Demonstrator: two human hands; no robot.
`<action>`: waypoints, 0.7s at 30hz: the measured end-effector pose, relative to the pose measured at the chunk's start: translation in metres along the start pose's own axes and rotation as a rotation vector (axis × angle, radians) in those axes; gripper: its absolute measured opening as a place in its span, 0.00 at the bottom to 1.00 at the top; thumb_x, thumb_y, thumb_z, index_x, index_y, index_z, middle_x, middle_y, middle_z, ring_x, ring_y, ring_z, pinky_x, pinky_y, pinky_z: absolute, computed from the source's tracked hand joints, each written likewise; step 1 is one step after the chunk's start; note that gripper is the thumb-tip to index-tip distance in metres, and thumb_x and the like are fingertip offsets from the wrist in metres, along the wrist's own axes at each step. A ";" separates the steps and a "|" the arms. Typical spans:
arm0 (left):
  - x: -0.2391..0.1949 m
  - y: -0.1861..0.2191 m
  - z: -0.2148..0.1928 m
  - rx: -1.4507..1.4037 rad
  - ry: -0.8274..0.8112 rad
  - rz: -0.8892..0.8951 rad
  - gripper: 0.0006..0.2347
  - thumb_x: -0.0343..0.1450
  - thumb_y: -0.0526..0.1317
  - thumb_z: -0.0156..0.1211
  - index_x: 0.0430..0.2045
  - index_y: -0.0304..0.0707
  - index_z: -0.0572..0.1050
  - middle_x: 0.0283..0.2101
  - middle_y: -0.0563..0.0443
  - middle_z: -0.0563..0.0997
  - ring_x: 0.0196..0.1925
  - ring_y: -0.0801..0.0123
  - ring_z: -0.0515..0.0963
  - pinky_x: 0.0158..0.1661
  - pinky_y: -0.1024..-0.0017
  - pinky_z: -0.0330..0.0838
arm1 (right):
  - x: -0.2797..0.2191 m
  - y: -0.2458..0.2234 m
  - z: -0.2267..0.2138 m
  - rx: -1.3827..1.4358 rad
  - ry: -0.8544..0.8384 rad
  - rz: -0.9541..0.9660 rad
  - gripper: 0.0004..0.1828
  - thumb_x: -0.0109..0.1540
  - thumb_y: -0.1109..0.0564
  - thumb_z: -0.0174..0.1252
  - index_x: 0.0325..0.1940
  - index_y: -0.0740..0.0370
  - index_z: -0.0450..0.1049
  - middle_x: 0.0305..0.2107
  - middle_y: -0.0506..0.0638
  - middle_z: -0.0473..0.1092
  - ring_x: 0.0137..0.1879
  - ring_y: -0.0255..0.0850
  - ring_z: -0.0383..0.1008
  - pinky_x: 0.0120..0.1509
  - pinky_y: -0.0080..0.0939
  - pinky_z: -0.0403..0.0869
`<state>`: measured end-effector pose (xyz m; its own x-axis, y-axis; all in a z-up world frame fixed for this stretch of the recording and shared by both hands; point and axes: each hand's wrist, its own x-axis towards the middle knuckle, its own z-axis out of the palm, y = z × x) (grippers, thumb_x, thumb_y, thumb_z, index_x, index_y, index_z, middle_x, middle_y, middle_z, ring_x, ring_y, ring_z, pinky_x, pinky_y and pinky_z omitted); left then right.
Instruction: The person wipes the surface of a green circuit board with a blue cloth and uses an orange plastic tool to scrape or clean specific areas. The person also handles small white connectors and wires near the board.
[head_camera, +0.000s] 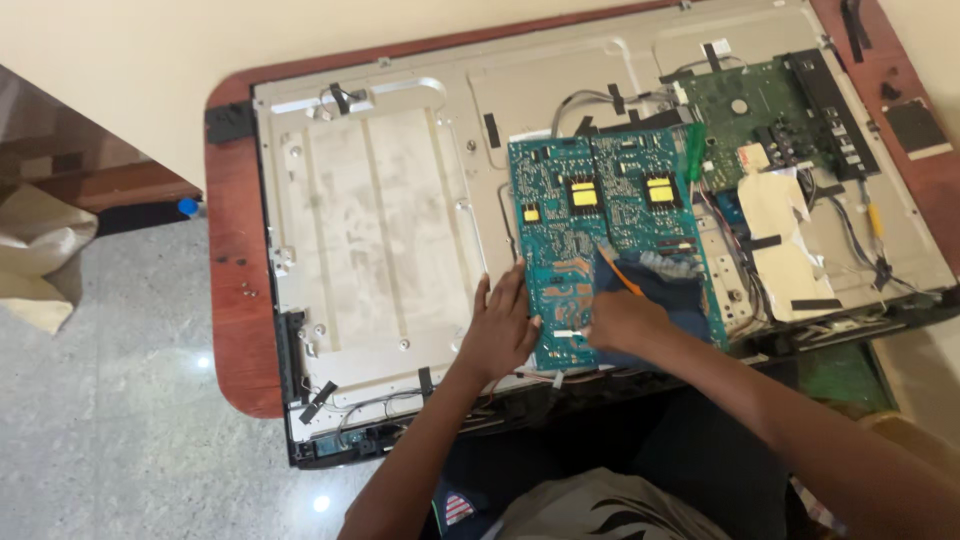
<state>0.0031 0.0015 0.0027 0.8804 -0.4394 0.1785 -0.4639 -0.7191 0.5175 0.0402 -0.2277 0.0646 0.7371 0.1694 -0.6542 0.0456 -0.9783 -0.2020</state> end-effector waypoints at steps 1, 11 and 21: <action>-0.002 0.000 0.001 -0.010 0.003 -0.004 0.28 0.76 0.47 0.40 0.66 0.17 0.58 0.76 0.32 0.49 0.78 0.47 0.52 0.72 0.41 0.37 | 0.000 -0.002 0.001 0.002 -0.025 0.037 0.16 0.57 0.47 0.65 0.31 0.64 0.82 0.28 0.57 0.80 0.39 0.53 0.82 0.47 0.54 0.77; -0.004 -0.002 0.007 -0.035 0.034 0.004 0.27 0.74 0.46 0.46 0.62 0.18 0.62 0.75 0.31 0.52 0.76 0.44 0.54 0.71 0.41 0.39 | -0.023 0.003 0.098 0.317 0.389 -0.015 0.12 0.53 0.55 0.60 0.34 0.64 0.82 0.30 0.66 0.76 0.41 0.64 0.79 0.48 0.60 0.77; -0.003 -0.007 0.002 -0.060 -0.009 -0.004 0.24 0.74 0.45 0.45 0.59 0.20 0.65 0.75 0.31 0.53 0.76 0.45 0.54 0.72 0.41 0.38 | -0.051 -0.037 0.088 0.660 0.396 0.209 0.12 0.60 0.51 0.60 0.42 0.62 0.78 0.27 0.64 0.78 0.37 0.59 0.82 0.44 0.55 0.77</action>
<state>0.0036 0.0067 -0.0030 0.8810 -0.4417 0.1694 -0.4536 -0.6873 0.5673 -0.0587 -0.1897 0.0409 0.8770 -0.1858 -0.4431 -0.4369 -0.6920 -0.5747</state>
